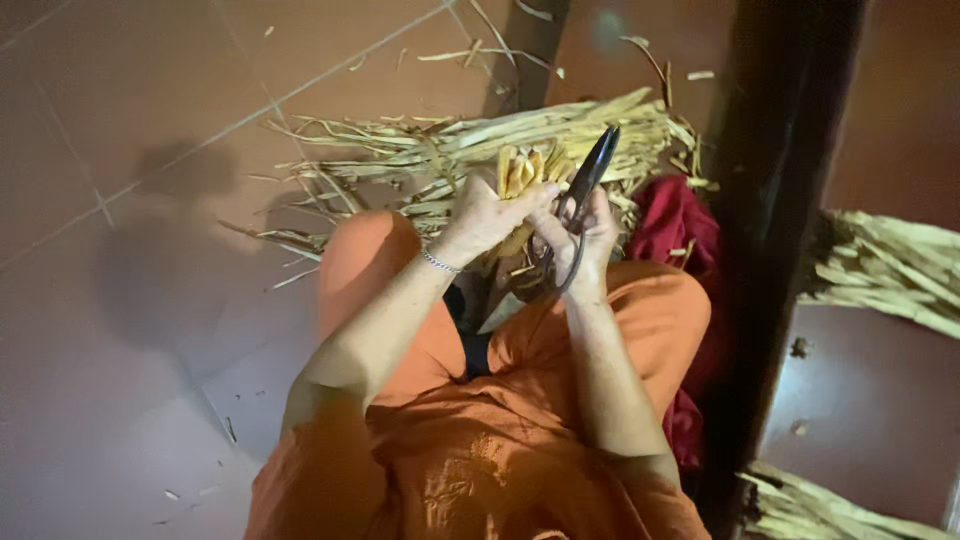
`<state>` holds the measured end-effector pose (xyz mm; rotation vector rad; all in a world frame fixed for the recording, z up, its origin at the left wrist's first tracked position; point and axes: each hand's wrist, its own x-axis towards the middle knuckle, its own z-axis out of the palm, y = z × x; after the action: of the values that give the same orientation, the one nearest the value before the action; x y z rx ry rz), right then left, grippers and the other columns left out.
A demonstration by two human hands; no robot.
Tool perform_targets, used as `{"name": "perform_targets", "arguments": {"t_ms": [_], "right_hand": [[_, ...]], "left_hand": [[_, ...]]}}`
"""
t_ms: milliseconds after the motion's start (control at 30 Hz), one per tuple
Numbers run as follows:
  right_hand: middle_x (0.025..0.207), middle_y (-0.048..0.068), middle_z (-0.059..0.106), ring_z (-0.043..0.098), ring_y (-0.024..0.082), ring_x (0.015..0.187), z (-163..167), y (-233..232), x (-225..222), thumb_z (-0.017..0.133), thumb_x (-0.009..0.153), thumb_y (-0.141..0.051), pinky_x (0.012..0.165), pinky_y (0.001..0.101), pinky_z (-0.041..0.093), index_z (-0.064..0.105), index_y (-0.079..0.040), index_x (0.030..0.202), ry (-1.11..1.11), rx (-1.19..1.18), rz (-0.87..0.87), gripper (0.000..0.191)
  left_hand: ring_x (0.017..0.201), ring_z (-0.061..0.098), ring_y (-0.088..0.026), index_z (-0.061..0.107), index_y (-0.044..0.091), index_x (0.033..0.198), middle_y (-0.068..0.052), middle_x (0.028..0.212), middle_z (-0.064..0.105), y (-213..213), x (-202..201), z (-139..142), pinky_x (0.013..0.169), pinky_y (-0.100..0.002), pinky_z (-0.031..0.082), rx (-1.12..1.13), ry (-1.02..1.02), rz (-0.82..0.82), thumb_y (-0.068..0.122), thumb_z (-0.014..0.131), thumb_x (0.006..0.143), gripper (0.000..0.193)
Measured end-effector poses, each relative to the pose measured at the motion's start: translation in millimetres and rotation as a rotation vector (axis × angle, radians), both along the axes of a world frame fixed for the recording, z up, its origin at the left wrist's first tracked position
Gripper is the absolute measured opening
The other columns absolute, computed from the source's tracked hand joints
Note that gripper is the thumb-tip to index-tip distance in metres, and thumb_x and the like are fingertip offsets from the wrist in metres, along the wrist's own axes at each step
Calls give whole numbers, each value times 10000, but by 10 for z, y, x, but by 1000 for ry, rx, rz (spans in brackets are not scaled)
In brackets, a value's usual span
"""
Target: The person sits on the floor and trims dried palm leaves with scissors, cutting strips from a bundle of leaves held on their lap. They gather and reposition the leaves between cuts and set trimmed pieces aside.
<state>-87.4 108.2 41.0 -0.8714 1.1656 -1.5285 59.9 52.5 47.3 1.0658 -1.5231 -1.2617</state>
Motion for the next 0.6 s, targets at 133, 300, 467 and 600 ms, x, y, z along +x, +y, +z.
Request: {"name": "perform_targets", "arguments": {"t_ms": [133, 300, 467, 600], "right_hand": [[835, -65, 584, 554, 38, 644, -78, -48, 75, 766, 965, -52, 563, 198, 476, 625, -49, 1341, 75, -7, 45, 401], [932, -17, 655, 535, 53, 700, -70, -50, -14, 597, 1044, -213, 588, 207, 430, 566, -20, 1398, 275, -88, 139, 404], [908, 50, 577, 576, 135, 759, -1, 78, -18, 472, 1123, -355, 671, 293, 482, 611, 22, 1272, 616, -242, 207, 429], [778, 66, 602, 624, 165, 663, 60, 99, 19, 392, 1113, -404, 633, 323, 508, 628, -8, 1058, 687, -141, 207, 465]], "left_hand": [[734, 620, -59, 737, 53, 1006, 11, 840, 712, -44, 84, 105, 614, -262, 528, 17, 92, 63, 163, 768, 973, 119], [653, 592, -72, 726, 41, 1004, -6, 823, 715, -100, 229, 174, 543, -265, 485, 190, 117, 105, 141, 767, 947, 122], [818, 703, -63, 734, 24, 1036, -2, 943, 760, -52, 209, 169, 709, -247, 601, 226, 364, 67, 94, 793, 908, 158], [827, 665, -58, 731, 18, 1043, 2, 955, 739, -17, 153, 139, 706, -246, 572, 225, 302, 85, 76, 828, 885, 195]]}}
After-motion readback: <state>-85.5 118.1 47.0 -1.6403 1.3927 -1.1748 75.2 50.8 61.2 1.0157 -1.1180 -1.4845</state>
